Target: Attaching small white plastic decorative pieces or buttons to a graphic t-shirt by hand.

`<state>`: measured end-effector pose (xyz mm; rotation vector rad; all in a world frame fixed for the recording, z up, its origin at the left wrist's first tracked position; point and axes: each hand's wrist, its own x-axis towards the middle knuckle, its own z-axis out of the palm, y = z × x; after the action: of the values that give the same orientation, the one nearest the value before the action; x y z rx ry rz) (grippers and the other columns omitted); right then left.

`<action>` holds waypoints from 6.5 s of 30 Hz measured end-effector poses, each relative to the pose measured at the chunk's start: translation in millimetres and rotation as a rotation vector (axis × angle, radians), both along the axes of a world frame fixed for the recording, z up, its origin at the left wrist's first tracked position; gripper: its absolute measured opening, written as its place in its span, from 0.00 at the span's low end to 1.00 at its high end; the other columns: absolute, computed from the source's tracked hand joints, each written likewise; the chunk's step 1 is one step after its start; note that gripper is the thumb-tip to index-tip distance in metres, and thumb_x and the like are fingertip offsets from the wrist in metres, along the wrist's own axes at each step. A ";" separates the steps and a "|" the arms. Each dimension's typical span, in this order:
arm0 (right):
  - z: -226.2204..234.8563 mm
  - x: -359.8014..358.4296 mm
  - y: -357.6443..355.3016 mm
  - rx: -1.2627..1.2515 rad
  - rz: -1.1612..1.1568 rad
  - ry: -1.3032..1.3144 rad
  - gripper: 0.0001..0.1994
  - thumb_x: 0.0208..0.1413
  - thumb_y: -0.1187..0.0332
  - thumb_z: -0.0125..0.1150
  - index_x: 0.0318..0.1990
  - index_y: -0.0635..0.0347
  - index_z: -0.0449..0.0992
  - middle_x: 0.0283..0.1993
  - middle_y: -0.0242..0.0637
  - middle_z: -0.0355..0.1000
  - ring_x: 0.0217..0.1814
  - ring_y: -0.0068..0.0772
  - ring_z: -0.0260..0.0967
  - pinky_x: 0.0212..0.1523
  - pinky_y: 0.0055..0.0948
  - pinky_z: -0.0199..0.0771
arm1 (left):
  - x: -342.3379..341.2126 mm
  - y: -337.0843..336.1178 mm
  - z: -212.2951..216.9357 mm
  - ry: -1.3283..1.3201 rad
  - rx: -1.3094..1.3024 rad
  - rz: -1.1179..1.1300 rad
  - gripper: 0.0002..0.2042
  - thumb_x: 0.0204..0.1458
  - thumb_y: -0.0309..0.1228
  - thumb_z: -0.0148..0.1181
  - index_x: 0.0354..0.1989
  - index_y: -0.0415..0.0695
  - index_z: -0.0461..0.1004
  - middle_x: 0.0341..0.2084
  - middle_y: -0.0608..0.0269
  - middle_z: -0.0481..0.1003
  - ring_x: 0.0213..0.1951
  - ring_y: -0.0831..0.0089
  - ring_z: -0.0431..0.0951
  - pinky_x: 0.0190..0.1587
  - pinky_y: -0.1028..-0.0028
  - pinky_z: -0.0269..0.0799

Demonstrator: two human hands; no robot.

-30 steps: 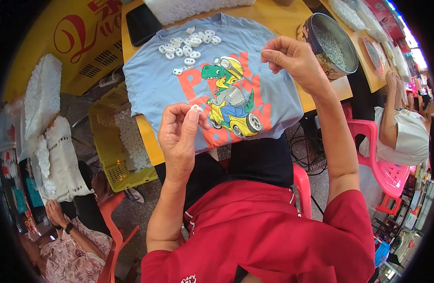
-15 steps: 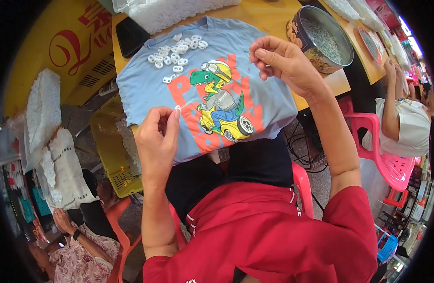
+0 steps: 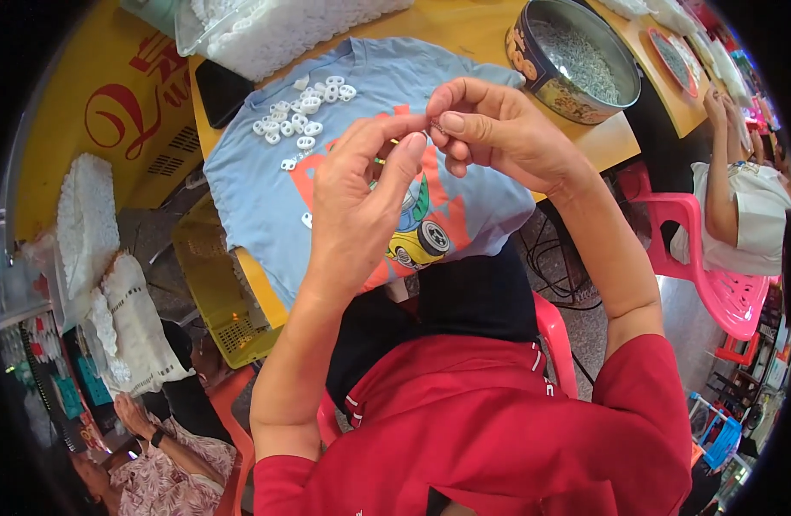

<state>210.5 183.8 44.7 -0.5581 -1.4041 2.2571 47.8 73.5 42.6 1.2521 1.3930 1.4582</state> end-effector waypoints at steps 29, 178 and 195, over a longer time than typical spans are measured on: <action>-7.5 12.1 -1.1 0.280 -0.266 -0.051 0.12 0.62 0.67 0.55 0.48 0.66 0.74 0.33 0.28 0.67 0.34 0.17 0.64 0.39 0.23 0.70 | -45.5 8.0 -2.0 0.157 -0.003 0.118 0.08 0.55 0.29 0.60 0.37 0.36 0.76 0.27 0.68 0.76 0.28 0.85 0.71 0.32 0.82 0.67; 10.5 -46.0 -73.1 1.323 -0.054 -0.014 0.04 0.55 0.77 0.57 0.32 0.67 0.68 0.28 0.43 0.67 0.29 0.46 0.66 0.29 0.35 0.67 | -14.3 -76.3 -29.9 -0.009 0.262 0.118 0.09 0.65 0.29 0.43 0.35 0.37 0.65 0.25 0.64 0.66 0.25 0.77 0.62 0.29 0.77 0.61; 7.0 -50.3 -82.8 1.146 -0.086 -0.024 0.03 0.57 0.77 0.54 0.32 0.67 0.68 0.28 0.43 0.67 0.28 0.45 0.66 0.29 0.33 0.65 | -11.2 -76.2 -28.8 0.032 0.236 0.168 0.09 0.65 0.29 0.44 0.33 0.37 0.64 0.22 0.65 0.66 0.23 0.78 0.62 0.27 0.77 0.62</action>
<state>160.3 101.0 51.7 -0.2217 -2.2642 1.0464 36.6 -2.6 13.7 1.3330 1.4060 1.7672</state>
